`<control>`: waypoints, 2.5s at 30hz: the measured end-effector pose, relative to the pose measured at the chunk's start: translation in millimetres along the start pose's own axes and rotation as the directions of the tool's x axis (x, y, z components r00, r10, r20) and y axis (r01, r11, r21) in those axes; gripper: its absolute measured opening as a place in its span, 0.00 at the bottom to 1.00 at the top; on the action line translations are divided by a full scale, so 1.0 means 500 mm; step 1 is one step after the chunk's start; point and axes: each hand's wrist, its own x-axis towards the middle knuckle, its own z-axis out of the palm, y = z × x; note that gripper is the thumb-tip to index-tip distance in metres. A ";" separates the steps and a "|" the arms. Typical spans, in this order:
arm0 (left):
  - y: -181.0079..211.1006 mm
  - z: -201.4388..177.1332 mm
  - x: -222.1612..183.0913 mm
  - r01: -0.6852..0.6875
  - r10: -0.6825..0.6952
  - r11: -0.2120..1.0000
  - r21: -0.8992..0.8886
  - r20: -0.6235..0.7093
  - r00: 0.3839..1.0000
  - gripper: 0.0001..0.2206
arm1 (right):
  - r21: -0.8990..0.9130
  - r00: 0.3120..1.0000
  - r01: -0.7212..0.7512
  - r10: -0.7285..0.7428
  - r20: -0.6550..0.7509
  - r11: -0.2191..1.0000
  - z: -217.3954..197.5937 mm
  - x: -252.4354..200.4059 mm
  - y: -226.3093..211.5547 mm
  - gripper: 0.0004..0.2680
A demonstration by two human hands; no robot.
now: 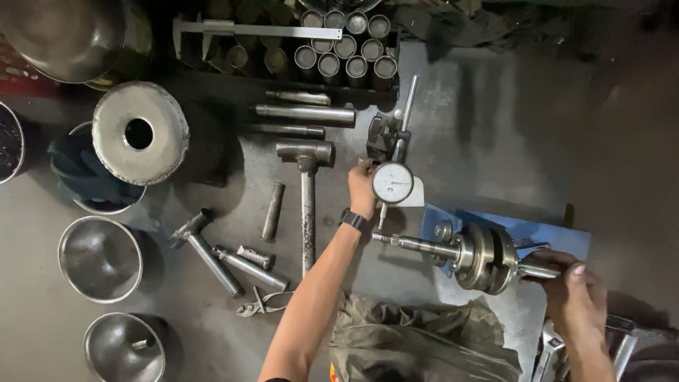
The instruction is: Inspecting a motorcycle crankshaft and measuring it using a dial indicator.
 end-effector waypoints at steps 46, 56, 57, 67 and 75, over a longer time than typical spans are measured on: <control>0.243 -0.005 0.073 -0.673 0.414 0.538 0.507 0.537 0.735 0.42 | -0.419 0.938 -0.344 0.289 -0.192 0.840 0.014 0.026 -0.059 0.17; 0.232 -0.013 0.079 -0.672 0.438 0.531 0.516 0.512 0.739 0.40 | -0.237 0.944 -0.322 0.293 -0.151 0.916 0.026 0.016 -0.075 0.13; 0.230 -0.012 0.081 -0.669 0.441 0.530 0.521 0.504 0.743 0.40 | -0.242 0.945 -0.322 0.294 -0.143 0.915 0.028 0.014 -0.078 0.13; 0.203 -0.046 0.088 -0.637 0.414 0.553 0.537 0.487 0.769 0.41 | -0.494 0.969 -0.211 0.248 0.009 0.844 -0.178 0.114 0.075 0.14; 0.221 -0.057 0.070 -0.709 0.440 0.502 0.496 0.559 0.703 0.46 | -0.689 0.923 0.085 0.204 0.327 0.720 -0.309 0.205 0.151 0.18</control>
